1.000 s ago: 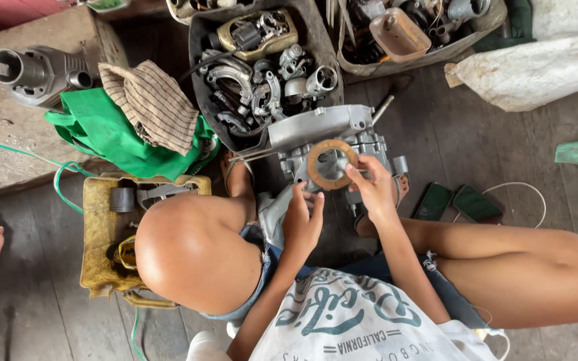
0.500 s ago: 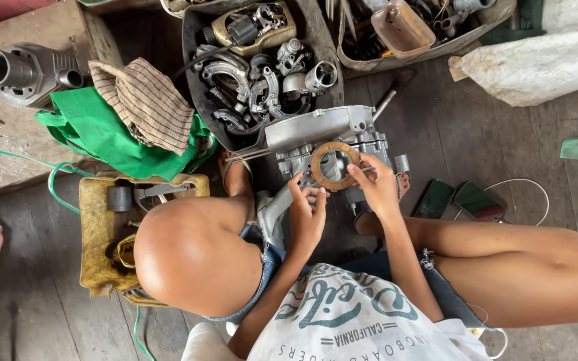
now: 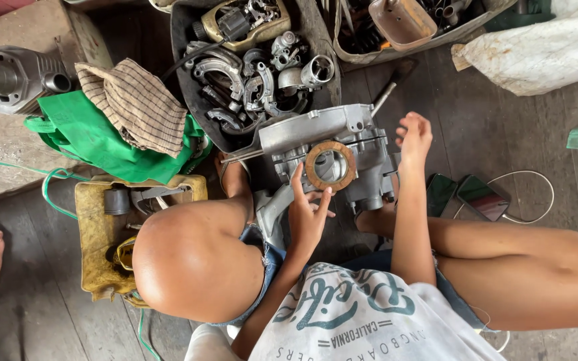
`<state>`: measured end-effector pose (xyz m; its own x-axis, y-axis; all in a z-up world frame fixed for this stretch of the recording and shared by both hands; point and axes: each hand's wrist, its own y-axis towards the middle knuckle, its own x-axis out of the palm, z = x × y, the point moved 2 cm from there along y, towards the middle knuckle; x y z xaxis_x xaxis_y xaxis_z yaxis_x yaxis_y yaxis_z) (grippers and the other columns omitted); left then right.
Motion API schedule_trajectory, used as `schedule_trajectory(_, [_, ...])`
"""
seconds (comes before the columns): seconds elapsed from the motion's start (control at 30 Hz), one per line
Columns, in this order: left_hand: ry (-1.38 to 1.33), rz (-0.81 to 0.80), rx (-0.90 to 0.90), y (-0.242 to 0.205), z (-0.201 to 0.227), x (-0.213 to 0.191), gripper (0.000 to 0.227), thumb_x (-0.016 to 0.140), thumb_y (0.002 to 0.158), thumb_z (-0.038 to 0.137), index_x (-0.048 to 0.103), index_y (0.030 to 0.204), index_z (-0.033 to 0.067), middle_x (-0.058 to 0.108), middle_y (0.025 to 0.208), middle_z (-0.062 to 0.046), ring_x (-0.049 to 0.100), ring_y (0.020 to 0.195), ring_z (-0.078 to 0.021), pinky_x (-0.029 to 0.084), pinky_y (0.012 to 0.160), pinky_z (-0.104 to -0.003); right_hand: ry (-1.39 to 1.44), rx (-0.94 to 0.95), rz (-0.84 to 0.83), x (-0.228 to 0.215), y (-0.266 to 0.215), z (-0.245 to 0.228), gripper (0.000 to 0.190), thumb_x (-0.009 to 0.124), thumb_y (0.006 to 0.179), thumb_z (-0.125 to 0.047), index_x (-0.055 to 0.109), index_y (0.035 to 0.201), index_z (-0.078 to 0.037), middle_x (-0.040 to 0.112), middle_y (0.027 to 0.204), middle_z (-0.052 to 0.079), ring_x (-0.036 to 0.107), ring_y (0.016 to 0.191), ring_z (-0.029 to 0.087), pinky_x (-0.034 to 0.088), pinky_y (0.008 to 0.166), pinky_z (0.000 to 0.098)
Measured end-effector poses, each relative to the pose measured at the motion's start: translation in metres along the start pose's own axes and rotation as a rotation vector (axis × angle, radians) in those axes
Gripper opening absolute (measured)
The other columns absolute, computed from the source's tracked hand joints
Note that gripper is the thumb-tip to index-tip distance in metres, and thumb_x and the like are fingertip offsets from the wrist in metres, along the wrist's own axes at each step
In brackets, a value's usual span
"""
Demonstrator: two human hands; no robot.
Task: The person sits on the floor and uses a metal scraper to clean a circular gasket on a silver engine casing. They repeatedly scrape the surface of the gasket and the surrounding metal area to remove residue.
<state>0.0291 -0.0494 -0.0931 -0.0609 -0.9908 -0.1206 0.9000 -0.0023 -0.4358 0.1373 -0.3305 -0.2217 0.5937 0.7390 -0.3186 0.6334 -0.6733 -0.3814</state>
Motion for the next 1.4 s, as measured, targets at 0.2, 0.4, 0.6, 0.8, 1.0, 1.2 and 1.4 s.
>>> schedule_trajectory(0.2, [0.058, 0.006, -0.014, 0.002, 0.0, 0.0, 0.076, 0.058, 0.101, 0.028, 0.019, 0.165, 0.0194, 0.079, 0.102, -0.014, 0.079, 0.072, -0.0223, 0.058, 0.066, -0.029, -0.391, -0.088, 0.037, 0.024, 0.164, 0.104, 0.032, 0.08, 0.084, -0.042, 0.071, 0.107, -0.021, 0.077, 0.094, 0.001, 0.075, 0.085, 0.018, 0.063, 0.068, 0.0347])
schedule_trajectory(0.4, [0.081, 0.008, -0.057, 0.003, -0.001, -0.001, 0.075, 0.058, 0.099, 0.028, 0.022, 0.165, 0.0226, 0.08, 0.102, -0.018, 0.08, 0.073, -0.0246, 0.059, 0.068, -0.032, -0.876, -0.201, -0.158, 0.056, 0.237, 0.16, 0.043, 0.079, 0.086, -0.044, 0.063, 0.111, -0.014, 0.076, 0.102, 0.013, 0.072, 0.105, 0.034, 0.059, 0.09, 0.0463])
schedule_trajectory(0.6, [0.07, 0.0, -0.13, 0.006, 0.029, 0.0, 0.075, 0.055, 0.097, 0.024, 0.024, 0.165, 0.0277, 0.081, 0.094, -0.019, 0.081, 0.074, -0.0271, 0.06, 0.073, -0.033, -0.897, -0.118, -0.192, 0.07, 0.204, 0.111, 0.064, 0.082, 0.089, -0.045, 0.047, 0.12, -0.002, 0.07, 0.109, 0.028, 0.069, 0.106, 0.047, 0.058, 0.089, 0.0578])
schedule_trajectory(0.8, [-0.062, 0.079, 0.05, 0.011, -0.001, 0.009, 0.058, 0.053, 0.102, 0.021, 0.034, 0.157, 0.0212, 0.06, 0.148, -0.006, 0.078, 0.068, -0.0186, 0.066, 0.053, -0.025, -0.783, -0.151, -0.156, 0.082, 0.202, 0.113, 0.056, 0.079, 0.092, -0.029, 0.041, 0.12, 0.001, 0.06, 0.121, 0.035, 0.059, 0.113, 0.057, 0.049, 0.096, 0.061])
schedule_trajectory(1.0, [0.051, 0.058, -0.037, 0.01, 0.01, 0.006, 0.065, 0.053, 0.099, 0.035, 0.029, 0.16, 0.0274, 0.065, 0.114, -0.004, 0.08, 0.058, -0.0183, 0.058, 0.051, -0.021, -0.672, 0.002, -0.041, 0.048, 0.209, 0.136, 0.053, 0.046, 0.093, -0.045, 0.068, 0.112, -0.001, 0.069, 0.114, 0.03, 0.062, 0.111, 0.051, 0.044, 0.098, 0.053])
schedule_trajectory(1.2, [0.223, -0.097, -0.155, 0.009, 0.021, 0.003, 0.107, 0.076, 0.082, 0.044, 0.012, 0.165, 0.0259, 0.079, 0.076, -0.01, 0.073, 0.05, -0.02, 0.058, 0.055, -0.028, -0.224, 0.082, 0.158, 0.0, 0.146, 0.14, 0.027, 0.065, 0.082, -0.031, 0.07, 0.097, -0.009, 0.065, 0.067, 0.02, 0.067, 0.05, 0.03, 0.057, 0.049, 0.0406])
schedule_trajectory(1.4, [0.628, -0.032, -0.06, 0.022, 0.006, 0.004, 0.109, 0.071, 0.079, 0.066, 0.018, 0.165, 0.0235, 0.075, 0.078, -0.016, 0.073, 0.062, -0.0304, 0.057, 0.058, -0.042, 0.439, -0.19, 0.353, -0.025, 0.074, 0.01, 0.014, 0.061, 0.087, -0.011, 0.059, 0.099, -0.019, 0.048, 0.068, 0.001, 0.049, 0.046, 0.01, 0.045, 0.041, 0.0225])
